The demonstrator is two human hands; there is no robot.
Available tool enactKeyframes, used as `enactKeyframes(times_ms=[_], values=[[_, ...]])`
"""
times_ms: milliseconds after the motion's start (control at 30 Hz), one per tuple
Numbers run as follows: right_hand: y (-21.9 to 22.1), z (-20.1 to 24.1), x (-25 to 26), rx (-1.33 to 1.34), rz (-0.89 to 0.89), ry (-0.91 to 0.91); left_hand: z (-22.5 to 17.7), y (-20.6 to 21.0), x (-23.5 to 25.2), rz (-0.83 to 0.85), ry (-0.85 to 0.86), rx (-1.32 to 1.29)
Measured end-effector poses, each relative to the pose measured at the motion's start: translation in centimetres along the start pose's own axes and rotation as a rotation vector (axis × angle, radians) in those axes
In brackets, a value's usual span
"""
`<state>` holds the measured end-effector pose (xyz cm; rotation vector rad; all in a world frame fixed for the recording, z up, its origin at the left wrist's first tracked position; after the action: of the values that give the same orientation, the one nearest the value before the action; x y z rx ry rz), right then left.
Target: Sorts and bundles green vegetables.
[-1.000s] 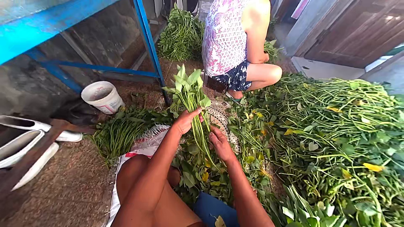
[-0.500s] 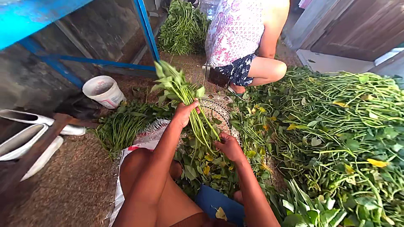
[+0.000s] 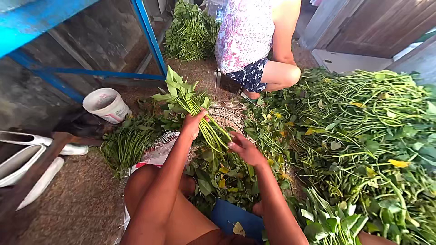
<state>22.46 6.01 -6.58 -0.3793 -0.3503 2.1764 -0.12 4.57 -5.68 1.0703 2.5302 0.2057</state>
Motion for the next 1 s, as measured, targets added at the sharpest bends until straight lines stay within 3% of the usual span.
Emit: enactKeyframes(times_ms=[67, 233, 400, 600, 700, 767, 867, 900, 933, 1000], values=[[1.3, 0.4, 0.6, 0.034, 0.046, -0.004, 0.0, 0.5, -0.5, 0.083, -0.021, -0.041], [2.1, 0.7, -0.6, 0.553, 0.216, 0.016, -0.7, 0.7, -0.9, 0.212, -0.081, -0.177], [1.5, 1.2, -0.5, 0.771, 0.082, -0.037, -0.8, 1.3, -1.3, 0.192, -0.088, -0.268], [2.1, 0.9, -4.4, -0.110, 0.085, -0.022, -1.6, -1.5, 1.6, -0.097, -0.095, -0.308], [1.7, -0.4, -4.0, -0.208, 0.027, 0.162, -2.1, -1.9, 2.0, -0.102, -0.036, -0.293], [1.9, -4.1, -1.9, 0.109, -0.193, 0.355, -1.9, -1.1, 0.5, -0.073, 0.006, -0.310], [2.9, -9.0, 0.5, 1.187, -0.562, 0.681, -2.0, 0.4, -1.7, -0.046, 0.121, -0.366], [2.8, -10.5, 0.6, 1.382, -0.653, 0.740, -2.7, 0.1, -1.8, -0.034, 0.187, -0.394], [2.6, -12.1, 0.2, 1.404, -0.714, 0.771, -3.7, -0.5, -1.6, -0.019, 0.257, -0.415], [2.1, -15.0, -1.0, 0.976, -0.638, 0.823, -5.3, -1.2, -1.1, 0.020, 0.361, -0.351]])
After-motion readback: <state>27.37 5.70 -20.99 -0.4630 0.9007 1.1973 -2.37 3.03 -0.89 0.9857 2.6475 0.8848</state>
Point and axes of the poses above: each hand's wrist, its own x-axis towards the middle knuckle, its own y-axis out of the palm, z = x × y, the point moved 6 cm from there along x, towards the middle knuckle, and after that the axes turned 10 degrees about -z, right-handed, at the moved point
